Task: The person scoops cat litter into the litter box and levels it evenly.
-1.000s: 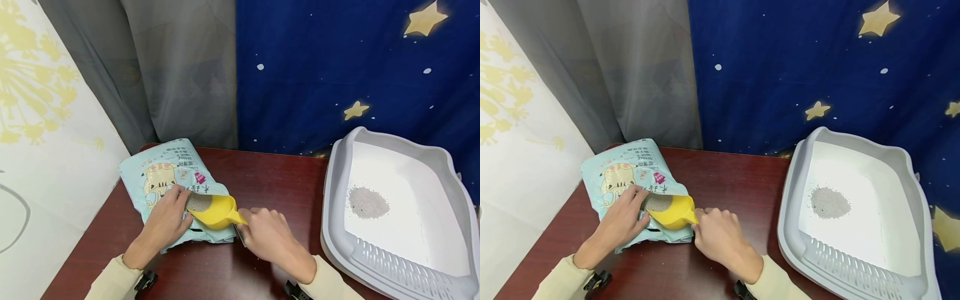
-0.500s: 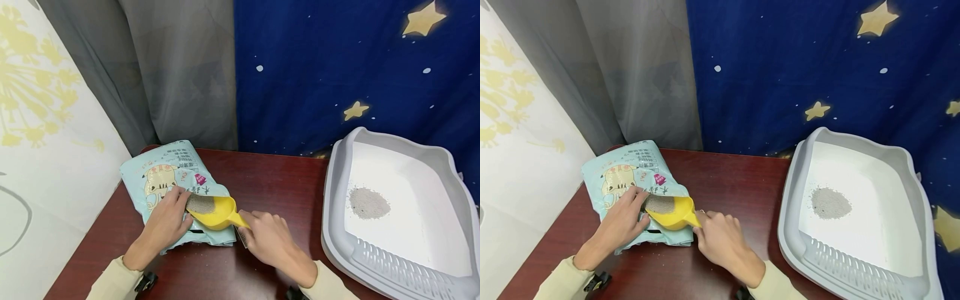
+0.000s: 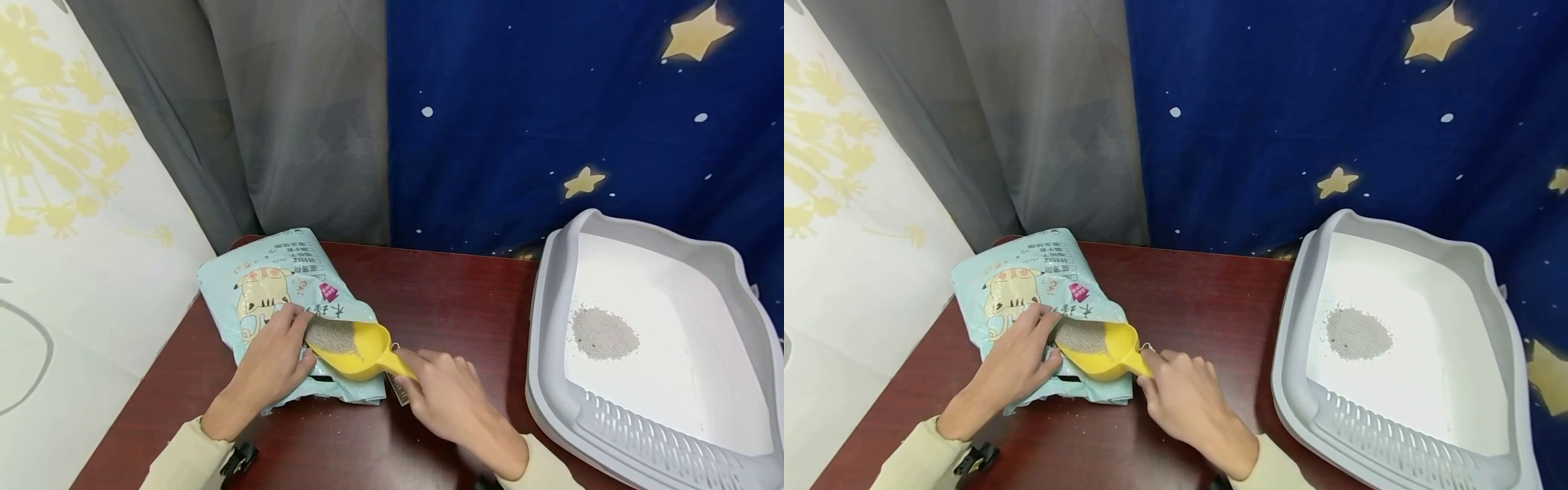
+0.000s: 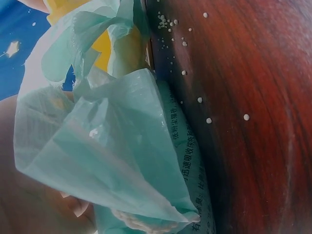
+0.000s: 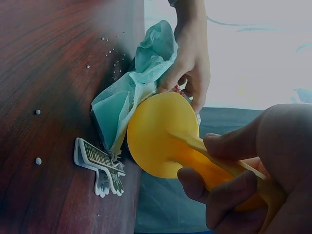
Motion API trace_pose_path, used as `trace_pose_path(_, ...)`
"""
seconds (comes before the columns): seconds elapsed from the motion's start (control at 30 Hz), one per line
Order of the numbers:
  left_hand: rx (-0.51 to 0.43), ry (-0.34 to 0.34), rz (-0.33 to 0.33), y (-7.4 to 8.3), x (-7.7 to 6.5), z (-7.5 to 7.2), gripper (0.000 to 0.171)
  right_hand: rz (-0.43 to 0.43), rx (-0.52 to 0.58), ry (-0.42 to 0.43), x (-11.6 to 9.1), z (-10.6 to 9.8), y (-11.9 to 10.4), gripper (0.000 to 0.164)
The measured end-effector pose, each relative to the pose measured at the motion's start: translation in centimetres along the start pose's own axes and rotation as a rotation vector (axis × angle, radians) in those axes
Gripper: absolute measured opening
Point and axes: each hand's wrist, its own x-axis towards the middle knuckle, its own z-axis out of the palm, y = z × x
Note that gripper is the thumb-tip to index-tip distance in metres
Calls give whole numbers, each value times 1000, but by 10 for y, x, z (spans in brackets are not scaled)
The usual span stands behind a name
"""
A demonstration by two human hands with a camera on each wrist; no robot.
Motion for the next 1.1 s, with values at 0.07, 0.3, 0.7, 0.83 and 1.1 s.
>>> trace_pose_path(0.07, 0, -7, -4, 0, 0, 0, 50, 5, 5, -2, -2, -1, 0, 25)
trace_pose_path(0.3, 2, -11, -9, 0, 0, -1, 50, 11, 12, 7, -8, -3, 2, 25)
trace_pose_path(0.7, 2, 12, 9, 0, 1, 0, 49, 10, 49, 18, -18, -5, 5, 33)
trace_pose_path(0.83, 3, 22, 20, -1, 1, 0, 48, 9, 54, 26, -22, -6, 6, 32)
trace_pose_path(1.1, 0, 18, 14, -1, 1, 0, 49, 9, 50, 37, -25, -8, 6, 32)
